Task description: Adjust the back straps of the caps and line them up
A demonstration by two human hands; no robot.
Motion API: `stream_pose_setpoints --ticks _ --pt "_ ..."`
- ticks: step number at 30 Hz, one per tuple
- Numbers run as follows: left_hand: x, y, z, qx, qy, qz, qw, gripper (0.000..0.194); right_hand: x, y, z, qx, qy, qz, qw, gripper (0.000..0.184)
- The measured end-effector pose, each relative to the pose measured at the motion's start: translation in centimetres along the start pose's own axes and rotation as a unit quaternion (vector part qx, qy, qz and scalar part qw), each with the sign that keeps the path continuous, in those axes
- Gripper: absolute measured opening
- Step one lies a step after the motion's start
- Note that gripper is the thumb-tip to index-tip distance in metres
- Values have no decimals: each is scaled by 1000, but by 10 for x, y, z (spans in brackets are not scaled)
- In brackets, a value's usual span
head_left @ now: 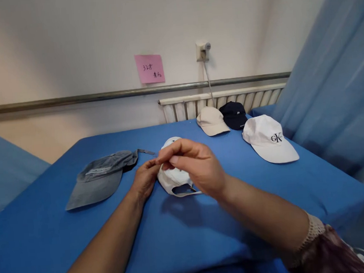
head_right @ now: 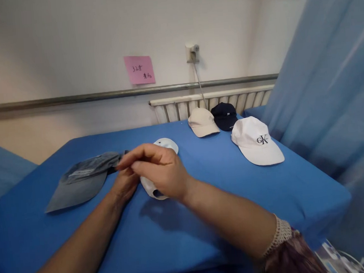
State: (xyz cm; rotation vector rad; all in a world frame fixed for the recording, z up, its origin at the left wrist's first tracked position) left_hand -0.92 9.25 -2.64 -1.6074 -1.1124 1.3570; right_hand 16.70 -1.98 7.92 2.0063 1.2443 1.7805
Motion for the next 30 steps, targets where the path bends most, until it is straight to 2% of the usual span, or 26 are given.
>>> stream_pose_setpoints --ticks 2,3,6,8,11,15,18,20,23,26,29,30 --pt "4 3 -1 -3 23 14 1000 48 -3 -39 29 -157 38 -3 987 11" --pt "7 5 -2 -6 29 17 999 51 -6 -58 43 -238 61 -16 969 13" --pt "17 6 0 -14 16 1 1000 51 -20 -101 77 -442 161 -48 881 30" --pt "23 4 4 -16 -17 -18 1000 47 -26 -115 91 -516 189 -82 831 38" --pt "31 1 11 -12 -66 -38 997 41 -31 -124 103 -553 191 -147 797 36" --pt "35 -2 22 27 -125 -60 990 34 -31 -129 111 -557 165 -173 796 30" --pt "31 -6 31 66 -177 -98 977 32 -32 -124 115 -560 129 -146 805 25" --pt "25 -10 36 90 -191 -115 971 31 -35 -117 114 -559 102 -122 814 22" --pt "12 -16 38 122 -170 -121 970 30 -42 -106 109 -532 96 -112 833 20" --pt "-6 -20 28 206 -120 -136 962 24 -52 -97 99 -472 125 -130 863 15" --pt "-25 -21 11 347 -65 -184 917 18 -58 -89 92 -422 162 -149 879 8" --pt "-31 -21 5 379 -49 -201 902 17 -58 -87 90 -417 179 -153 878 14"
Point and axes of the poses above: each hand's wrist, its own x-axis towards the middle knuckle, its own z-axis out of the back of the hand, y = z × x, the point moved 2 cm from there along x, towards the middle knuckle, and after that the axes turned 15 degrees about z, right-handed, at the moved point
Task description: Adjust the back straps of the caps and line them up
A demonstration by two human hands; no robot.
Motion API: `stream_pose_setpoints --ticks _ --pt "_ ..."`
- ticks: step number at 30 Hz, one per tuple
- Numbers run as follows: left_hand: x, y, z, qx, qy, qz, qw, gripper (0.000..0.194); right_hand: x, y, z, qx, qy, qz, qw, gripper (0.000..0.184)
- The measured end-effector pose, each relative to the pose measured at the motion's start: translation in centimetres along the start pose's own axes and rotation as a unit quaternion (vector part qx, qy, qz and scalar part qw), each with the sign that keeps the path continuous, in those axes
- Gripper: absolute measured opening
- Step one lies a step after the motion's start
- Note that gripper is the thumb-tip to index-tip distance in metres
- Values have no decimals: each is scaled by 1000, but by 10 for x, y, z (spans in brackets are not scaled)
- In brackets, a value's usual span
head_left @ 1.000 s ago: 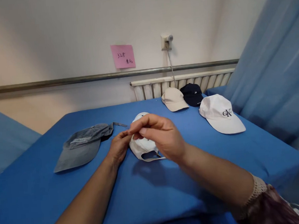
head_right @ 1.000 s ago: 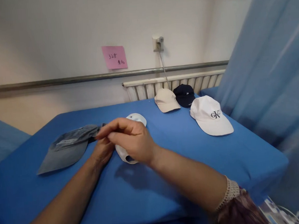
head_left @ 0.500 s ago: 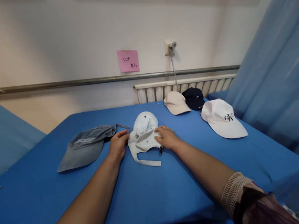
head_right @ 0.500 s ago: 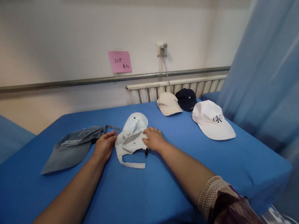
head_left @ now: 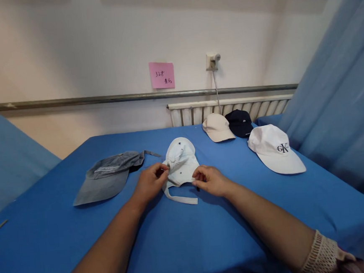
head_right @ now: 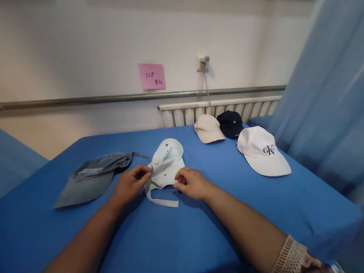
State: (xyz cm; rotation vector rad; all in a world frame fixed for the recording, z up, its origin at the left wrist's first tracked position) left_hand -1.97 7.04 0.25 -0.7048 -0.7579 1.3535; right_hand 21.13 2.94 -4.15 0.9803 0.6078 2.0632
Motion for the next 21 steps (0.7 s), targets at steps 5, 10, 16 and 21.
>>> stream_pose_setpoints --ticks 5,10,16,21 --pt "-18 -14 -10 53 64 -64 994 19 -2 9 4 -56 74 10 996 41" --pt "-28 -19 -14 104 135 -105 980 18 -3 -6 0 27 70 -21 997 25" --pt "-35 -20 -22 138 216 -136 957 23 -2 -31 2 135 43 -48 989 10" --pt "-35 -9 -27 170 249 -166 939 30 -3 -29 7 105 51 -28 993 19"
Point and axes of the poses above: each hand's wrist, its own x-axis towards the middle knuckle, its own z-axis out of the back of the hand, y = z × x, the point moved 2 cm from there along x, towards the middle knuckle, and after that the axes turned 15 degrees about z, right-handed, at the moved point
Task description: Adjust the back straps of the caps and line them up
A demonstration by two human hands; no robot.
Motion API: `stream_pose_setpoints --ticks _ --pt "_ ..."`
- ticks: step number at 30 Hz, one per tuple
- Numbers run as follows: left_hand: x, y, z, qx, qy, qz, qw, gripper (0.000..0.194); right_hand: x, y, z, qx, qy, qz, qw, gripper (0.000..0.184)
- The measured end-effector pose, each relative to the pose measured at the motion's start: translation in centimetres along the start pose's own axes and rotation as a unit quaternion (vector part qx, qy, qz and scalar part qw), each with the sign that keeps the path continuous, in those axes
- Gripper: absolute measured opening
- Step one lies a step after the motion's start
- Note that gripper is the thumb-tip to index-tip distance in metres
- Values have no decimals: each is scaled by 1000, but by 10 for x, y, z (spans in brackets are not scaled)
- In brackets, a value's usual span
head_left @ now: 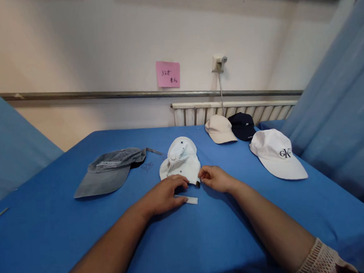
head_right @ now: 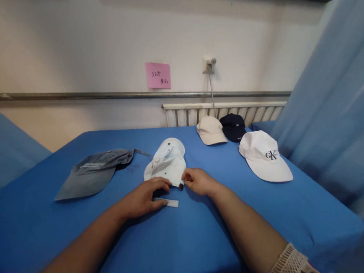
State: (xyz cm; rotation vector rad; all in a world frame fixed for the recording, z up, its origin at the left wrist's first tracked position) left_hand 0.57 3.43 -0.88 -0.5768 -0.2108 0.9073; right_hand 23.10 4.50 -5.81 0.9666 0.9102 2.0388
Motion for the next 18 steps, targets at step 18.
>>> stream_pose_setpoints --ticks 18 --pt "9 0 -7 -22 -16 10 1000 11 -1 27 -10 -169 68 89 979 30"
Point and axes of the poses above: each hand's wrist, its own x-axis towards the middle knuckle, its own z-axis out of the back of the hand, y = z × x, the point moved 2 cm from there along x, towards the middle knuckle, and after that the axes turned 15 degrees about z, right-handed, at the moved point
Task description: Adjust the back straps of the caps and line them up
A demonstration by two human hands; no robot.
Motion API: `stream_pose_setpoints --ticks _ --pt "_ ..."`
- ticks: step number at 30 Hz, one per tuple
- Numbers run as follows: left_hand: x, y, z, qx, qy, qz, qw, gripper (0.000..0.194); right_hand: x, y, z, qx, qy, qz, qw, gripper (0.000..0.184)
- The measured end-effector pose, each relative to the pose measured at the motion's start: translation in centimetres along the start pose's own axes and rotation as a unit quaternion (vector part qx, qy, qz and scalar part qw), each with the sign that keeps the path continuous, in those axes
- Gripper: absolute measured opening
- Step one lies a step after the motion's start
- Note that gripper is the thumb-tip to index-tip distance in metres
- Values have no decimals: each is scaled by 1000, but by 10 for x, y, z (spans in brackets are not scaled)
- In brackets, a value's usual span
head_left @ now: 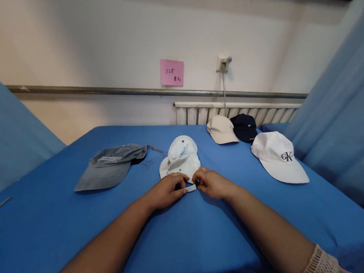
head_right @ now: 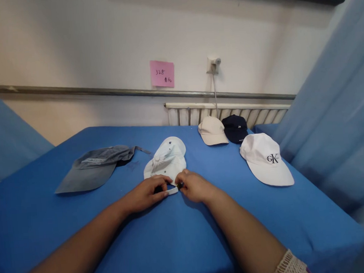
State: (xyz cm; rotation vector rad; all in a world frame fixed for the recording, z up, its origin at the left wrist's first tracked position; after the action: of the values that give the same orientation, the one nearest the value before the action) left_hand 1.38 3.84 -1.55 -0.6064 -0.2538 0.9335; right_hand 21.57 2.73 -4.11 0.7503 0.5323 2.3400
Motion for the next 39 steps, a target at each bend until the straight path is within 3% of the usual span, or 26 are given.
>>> stream_pose_setpoints --ticks 5,9,12,17,20,39 --pt "0 0 0 -17 -9 8 1000 14 0 0 0 31 1 -19 999 22" --pt "0 0 2 -52 -19 16 998 15 2 -10 -6 165 -39 -74 983 14" --pt "2 3 3 -98 -34 40 994 17 3 -18 -8 322 -125 -132 929 11" --pt "7 11 2 -200 -83 105 971 24 2 -20 -2 498 -234 -164 819 33" --pt "9 10 0 -258 -88 110 956 25 2 -15 0 529 -254 -169 792 34" --pt "4 2 -2 -186 -49 102 976 22 4 -18 -14 518 -241 -133 810 31"
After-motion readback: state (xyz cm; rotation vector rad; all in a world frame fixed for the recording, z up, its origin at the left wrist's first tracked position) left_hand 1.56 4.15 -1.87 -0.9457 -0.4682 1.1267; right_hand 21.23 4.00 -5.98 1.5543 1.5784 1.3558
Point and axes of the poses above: each hand's wrist, its own x-axis towards the middle knuckle, its own z-axis out of the back of the hand, y = z × x, the point moved 2 cm from there along x, towards the middle knuckle, and after that the axes turned 15 degrees about z, right-handed, at the moved point
